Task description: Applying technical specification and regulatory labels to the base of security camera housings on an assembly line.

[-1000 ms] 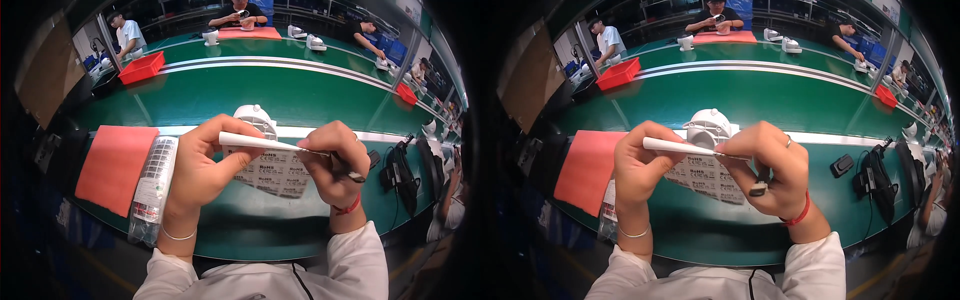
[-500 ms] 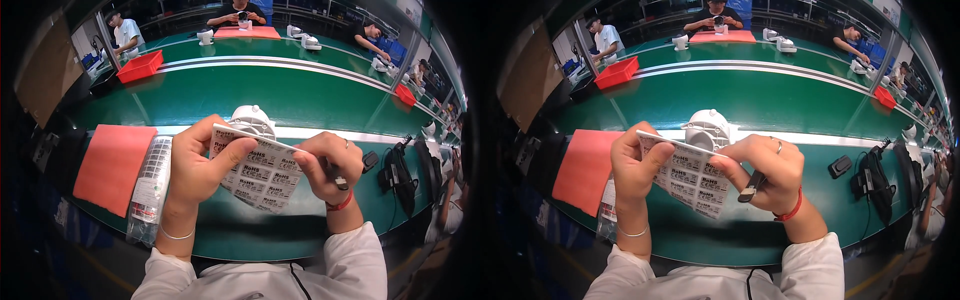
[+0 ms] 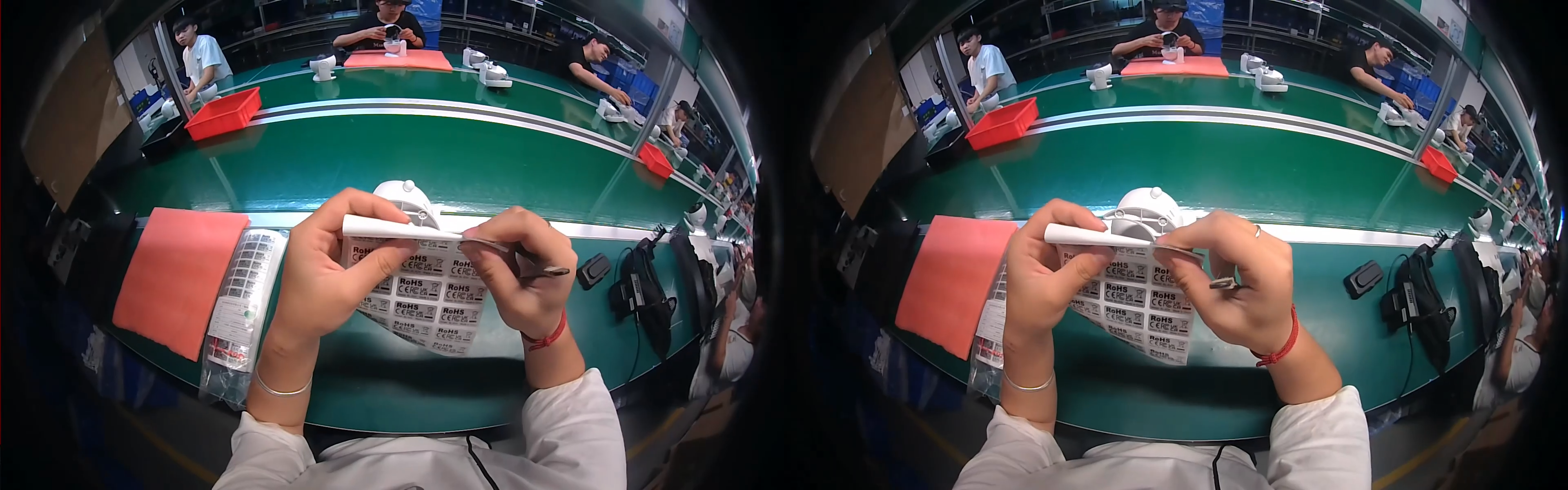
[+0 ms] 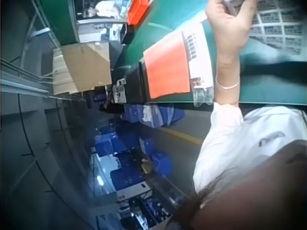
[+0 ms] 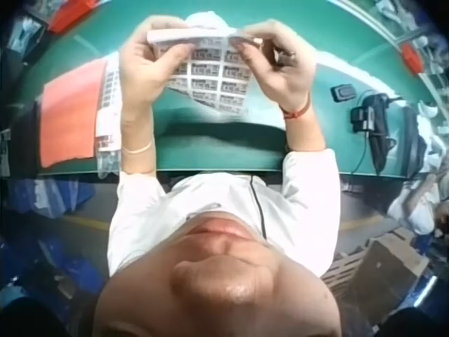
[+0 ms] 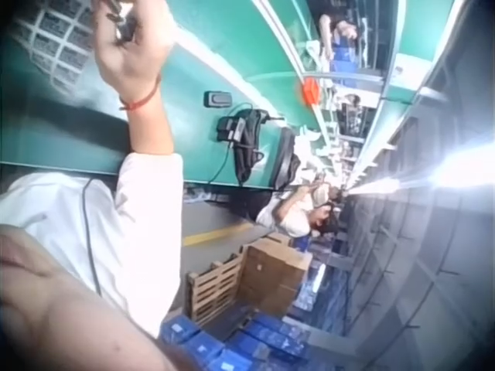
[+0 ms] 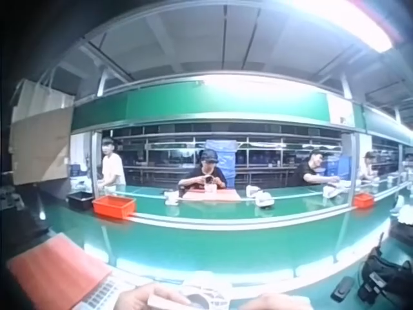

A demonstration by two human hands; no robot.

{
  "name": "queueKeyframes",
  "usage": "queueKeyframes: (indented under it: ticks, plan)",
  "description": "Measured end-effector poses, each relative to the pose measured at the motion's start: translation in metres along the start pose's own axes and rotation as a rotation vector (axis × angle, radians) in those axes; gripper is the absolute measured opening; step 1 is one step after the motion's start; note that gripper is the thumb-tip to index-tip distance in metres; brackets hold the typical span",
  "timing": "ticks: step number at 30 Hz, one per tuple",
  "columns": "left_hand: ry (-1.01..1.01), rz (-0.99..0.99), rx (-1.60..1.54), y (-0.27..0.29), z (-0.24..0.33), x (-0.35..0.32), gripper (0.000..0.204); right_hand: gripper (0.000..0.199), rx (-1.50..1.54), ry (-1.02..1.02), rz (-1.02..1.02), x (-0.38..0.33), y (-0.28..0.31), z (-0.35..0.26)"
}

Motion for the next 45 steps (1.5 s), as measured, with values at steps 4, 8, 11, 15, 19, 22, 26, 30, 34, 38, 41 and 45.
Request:
queueKeyframes:
  ticks: [4, 8, 11, 15, 19, 22, 26, 30, 34, 38, 41, 45]
  plan:
    - [-0.037, -0.008, -0.016, -0.001, 0.001, -0.001, 0.027, 0.016, -0.039, 0.007, -0.049, -0.002, 0.001, -0.003]
    - [-0.087, 0.055, 0.049, 0.007, 0.012, -0.005, 0.032, 0.011, -0.034, 0.034, 0.087, 0.005, 0.012, -0.003]
    - [-0.144, 0.169, 0.096, 0.018, 0.021, -0.008, 0.034, 0.037, -0.077, 0.141, 0.175, 0.014, 0.03, -0.008]
    - [-0.2, 0.306, 0.192, 0.031, 0.024, -0.009, 0.033, 0.051, 0.13, -0.043, 0.253, 0.006, 0.044, -0.002]
    - [-0.23, 0.355, 0.273, 0.036, 0.025, -0.008, 0.032, 0.025, 0.23, -0.26, 0.208, -0.002, 0.042, 0.011]
    - [-0.24, 0.37, 0.254, 0.037, 0.025, -0.008, 0.033, 0.02, 0.264, -0.417, 0.15, -0.005, 0.034, 0.02]
    - [-0.236, 0.39, 0.252, 0.037, 0.025, -0.008, 0.034, 0.046, 0.409, -0.466, 0.127, -0.004, 0.025, 0.016]
    - [-0.238, 0.368, 0.26, 0.032, 0.025, -0.008, 0.036, 0.045, 0.227, -0.202, 0.103, 0.003, 0.021, -0.002]
    - [-0.227, 0.358, 0.256, 0.029, 0.024, -0.009, 0.037, 0.041, -0.229, 0.187, -0.039, 0.014, 0.016, -0.032]
    - [-0.211, 0.365, 0.293, 0.027, 0.024, -0.009, 0.037, 0.039, -0.238, 0.263, -0.03, 0.016, 0.007, -0.037]
    - [-0.206, 0.352, 0.286, 0.025, 0.023, -0.009, 0.036, 0.038, -0.291, 0.308, -0.014, 0.015, 0.002, -0.035]
    - [-0.214, 0.329, 0.273, 0.022, 0.022, -0.009, 0.036, 0.038, -0.348, 0.334, -0.013, 0.012, 0.002, -0.031]
Point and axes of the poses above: each hand's wrist, its own x-axis towards the middle knuckle, its own y-axis out of the back of the hand, z = x × y, the point moved 8 cm from there along x, towards the middle knuckle, and after that the axes turned 13 degrees about y, right-handed, at the moved point
